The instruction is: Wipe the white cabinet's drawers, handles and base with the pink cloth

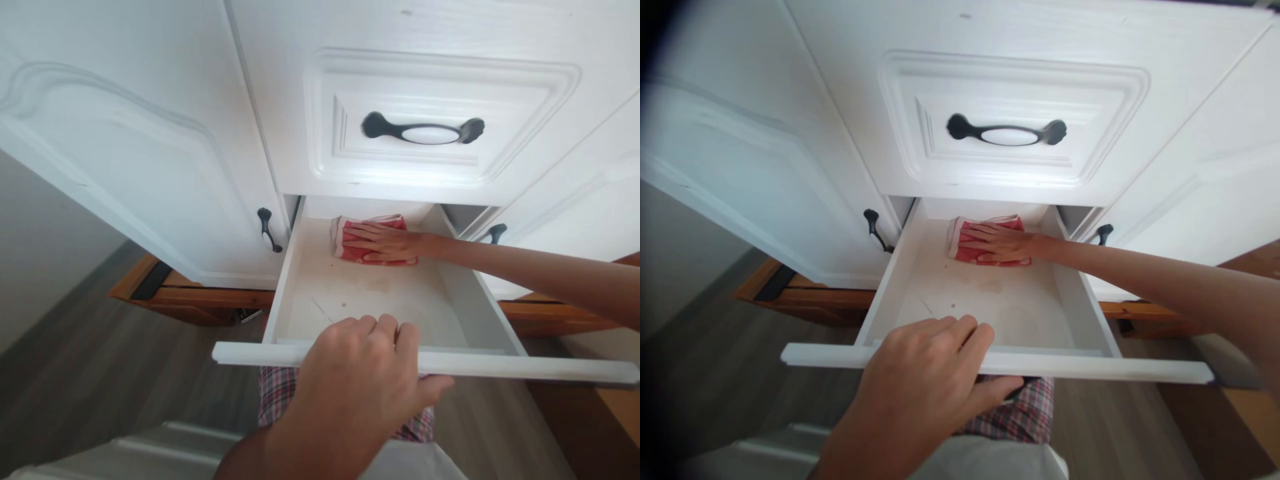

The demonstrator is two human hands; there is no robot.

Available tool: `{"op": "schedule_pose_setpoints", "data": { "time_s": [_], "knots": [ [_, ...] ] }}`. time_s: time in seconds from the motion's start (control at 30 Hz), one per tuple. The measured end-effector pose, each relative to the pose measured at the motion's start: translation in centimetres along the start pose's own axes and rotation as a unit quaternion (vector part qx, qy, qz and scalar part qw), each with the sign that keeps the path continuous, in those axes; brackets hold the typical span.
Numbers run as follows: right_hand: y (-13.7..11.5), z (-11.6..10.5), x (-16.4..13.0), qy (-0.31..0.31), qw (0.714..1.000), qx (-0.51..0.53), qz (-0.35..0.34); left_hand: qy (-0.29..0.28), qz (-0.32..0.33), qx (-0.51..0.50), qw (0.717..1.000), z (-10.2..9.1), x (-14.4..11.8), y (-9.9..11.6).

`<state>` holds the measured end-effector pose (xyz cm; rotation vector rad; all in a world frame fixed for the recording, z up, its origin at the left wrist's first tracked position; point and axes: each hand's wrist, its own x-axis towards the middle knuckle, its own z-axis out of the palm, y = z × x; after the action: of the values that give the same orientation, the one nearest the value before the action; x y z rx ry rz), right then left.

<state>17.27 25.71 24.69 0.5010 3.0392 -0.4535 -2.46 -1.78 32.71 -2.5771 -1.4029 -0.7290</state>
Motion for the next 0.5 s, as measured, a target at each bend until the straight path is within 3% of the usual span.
{"op": "schedule_pose_setpoints", "data": {
  "time_s": [0.13,0.27,0.5],
  "knots": [
    [-0.3,-2.5,-1.3,-0.088,0.996,0.014,0.001,0.03,-0.001,0.003,1.0,0.2,0.1,-0.1],
    [-1.7,-4.1,-1.7,-0.125,0.986,0.037,0.1,0.055,0.001,-0.004,0.998,0.5,0.2,0.1],
    [-5.0,-2.2,-0.5,-0.134,0.944,0.045,0.298,0.064,-0.004,-0.014,0.998,0.9,-0.1,0.2]
  ]
}}
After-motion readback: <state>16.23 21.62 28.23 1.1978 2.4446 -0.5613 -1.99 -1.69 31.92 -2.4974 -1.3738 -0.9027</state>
